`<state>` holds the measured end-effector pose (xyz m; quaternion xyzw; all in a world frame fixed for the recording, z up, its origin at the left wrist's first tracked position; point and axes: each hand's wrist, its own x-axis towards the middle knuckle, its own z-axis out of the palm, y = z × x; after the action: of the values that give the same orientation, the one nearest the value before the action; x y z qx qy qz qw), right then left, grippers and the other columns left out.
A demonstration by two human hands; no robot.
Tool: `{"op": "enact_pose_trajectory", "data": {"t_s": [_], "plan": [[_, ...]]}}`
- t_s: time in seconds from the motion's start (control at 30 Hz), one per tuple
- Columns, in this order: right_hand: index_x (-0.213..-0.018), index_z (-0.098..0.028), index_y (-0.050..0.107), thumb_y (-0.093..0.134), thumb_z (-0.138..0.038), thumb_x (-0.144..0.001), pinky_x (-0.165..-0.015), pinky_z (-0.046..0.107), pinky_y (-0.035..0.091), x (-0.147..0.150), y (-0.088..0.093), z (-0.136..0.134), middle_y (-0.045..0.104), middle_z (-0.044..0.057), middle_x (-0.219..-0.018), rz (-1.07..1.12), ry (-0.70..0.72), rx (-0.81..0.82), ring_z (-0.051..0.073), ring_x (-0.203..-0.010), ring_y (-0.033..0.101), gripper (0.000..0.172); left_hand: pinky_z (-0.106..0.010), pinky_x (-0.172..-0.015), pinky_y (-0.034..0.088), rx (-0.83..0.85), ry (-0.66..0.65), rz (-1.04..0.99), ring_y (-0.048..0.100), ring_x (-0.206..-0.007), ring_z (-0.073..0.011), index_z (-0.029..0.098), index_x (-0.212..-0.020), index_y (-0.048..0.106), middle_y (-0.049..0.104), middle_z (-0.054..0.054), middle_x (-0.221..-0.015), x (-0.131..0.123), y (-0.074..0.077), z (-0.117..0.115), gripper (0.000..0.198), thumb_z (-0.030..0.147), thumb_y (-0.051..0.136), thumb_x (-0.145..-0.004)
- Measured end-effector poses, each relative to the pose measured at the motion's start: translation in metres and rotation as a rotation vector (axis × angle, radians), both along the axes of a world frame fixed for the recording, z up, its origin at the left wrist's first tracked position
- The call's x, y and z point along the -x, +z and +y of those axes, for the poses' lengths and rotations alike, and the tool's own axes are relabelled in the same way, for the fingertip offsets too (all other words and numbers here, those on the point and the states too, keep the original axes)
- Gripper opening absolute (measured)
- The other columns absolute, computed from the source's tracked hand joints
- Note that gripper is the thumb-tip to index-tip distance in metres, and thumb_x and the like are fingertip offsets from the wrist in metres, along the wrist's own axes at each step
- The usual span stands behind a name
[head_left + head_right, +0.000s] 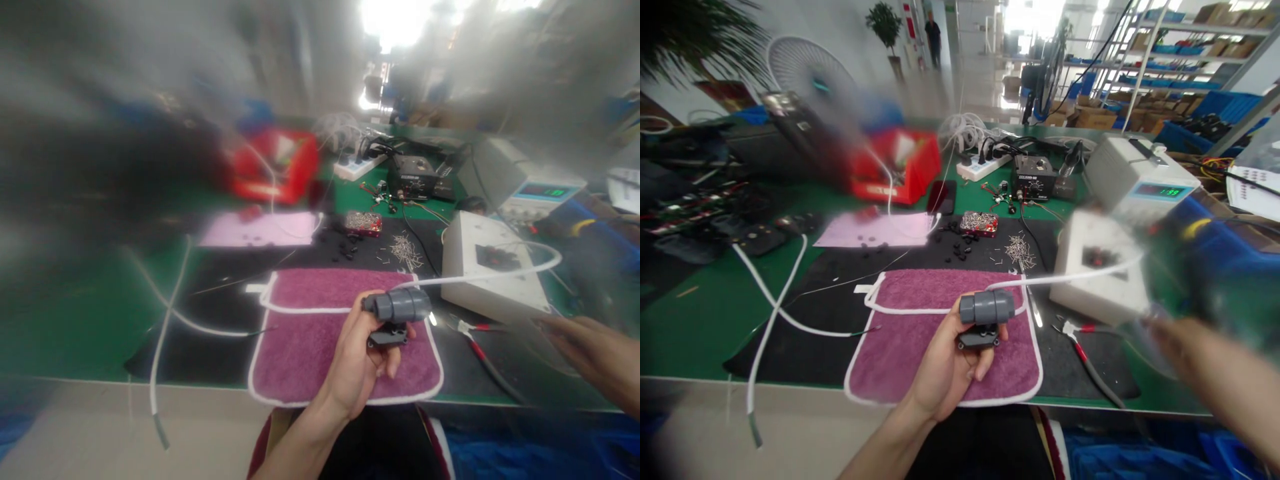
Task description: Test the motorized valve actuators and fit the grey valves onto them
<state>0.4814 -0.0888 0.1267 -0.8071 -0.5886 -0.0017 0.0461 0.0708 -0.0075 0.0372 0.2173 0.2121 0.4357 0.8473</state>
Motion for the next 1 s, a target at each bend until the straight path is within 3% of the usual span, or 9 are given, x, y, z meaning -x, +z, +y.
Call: {"op": "enact_pose_trajectory", "data": {"t_s": [0.1,0.2,0.43,0.8,1.0], "plan": [[-0.113,-0.031,0.085,0.055,-0.065,-0.088,-0.072,0.049,0.052,0.009,0.004,0.005,0.074,0.011,-0.112,-0.063,0.007,0.166,0.035,-0.086,0.072,0.052,-0.018,-0.047,0.028,0.012,0.021,0.034,0.051,-0.050,-0.0060,0.017,-0.124,0.049,0.070,-0.011,-0.103,-0.001,0.002,0.000,0.033,0.044,0.051,-0.104],[-0.109,-0.025,0.084,0.054,-0.057,-0.093,-0.082,0.047,0.050,0.014,0.003,0.006,0.074,0.010,-0.114,-0.041,0.001,0.146,0.037,-0.100,0.070,0.047,-0.018,-0.049,0.033,0.040,0.037,0.070,0.049,-0.050,-0.0047,0.016,-0.122,0.052,0.070,-0.011,-0.103,-0.003,0.004,0.000,0.033,0.042,0.052,-0.103],[-0.112,-0.028,0.080,0.061,-0.064,-0.095,-0.083,0.035,0.050,0.023,0.016,0.001,0.074,0.000,-0.107,0.083,-0.144,0.035,0.025,-0.095,0.070,0.045,-0.019,-0.051,0.037,0.081,0.049,0.113,0.048,-0.051,-0.0044,0.011,-0.120,0.061,0.070,-0.014,-0.106,-0.002,-0.001,0.002,0.038,0.043,0.060,-0.099],[-0.110,-0.016,0.078,0.064,-0.076,-0.089,-0.072,0.034,0.047,0.034,0.030,0.005,0.071,0.006,-0.084,0.259,-0.221,0.015,0.024,-0.075,0.066,0.066,-0.021,-0.052,0.039,0.095,0.052,0.127,0.047,-0.052,-0.0056,0.013,-0.120,0.062,0.071,-0.012,-0.105,-0.002,0.000,0.003,0.037,0.043,0.061,-0.096],[-0.108,-0.017,0.079,0.067,-0.074,-0.088,-0.074,0.033,0.047,0.033,0.031,0.003,0.073,0.006,-0.093,0.286,-0.226,0.028,0.023,-0.080,0.066,0.062,-0.020,-0.052,0.039,0.101,0.054,0.128,0.047,-0.053,-0.0063,0.014,-0.117,0.062,0.071,-0.012,-0.104,-0.002,0.001,0.004,0.035,0.042,0.062,-0.096]]}}
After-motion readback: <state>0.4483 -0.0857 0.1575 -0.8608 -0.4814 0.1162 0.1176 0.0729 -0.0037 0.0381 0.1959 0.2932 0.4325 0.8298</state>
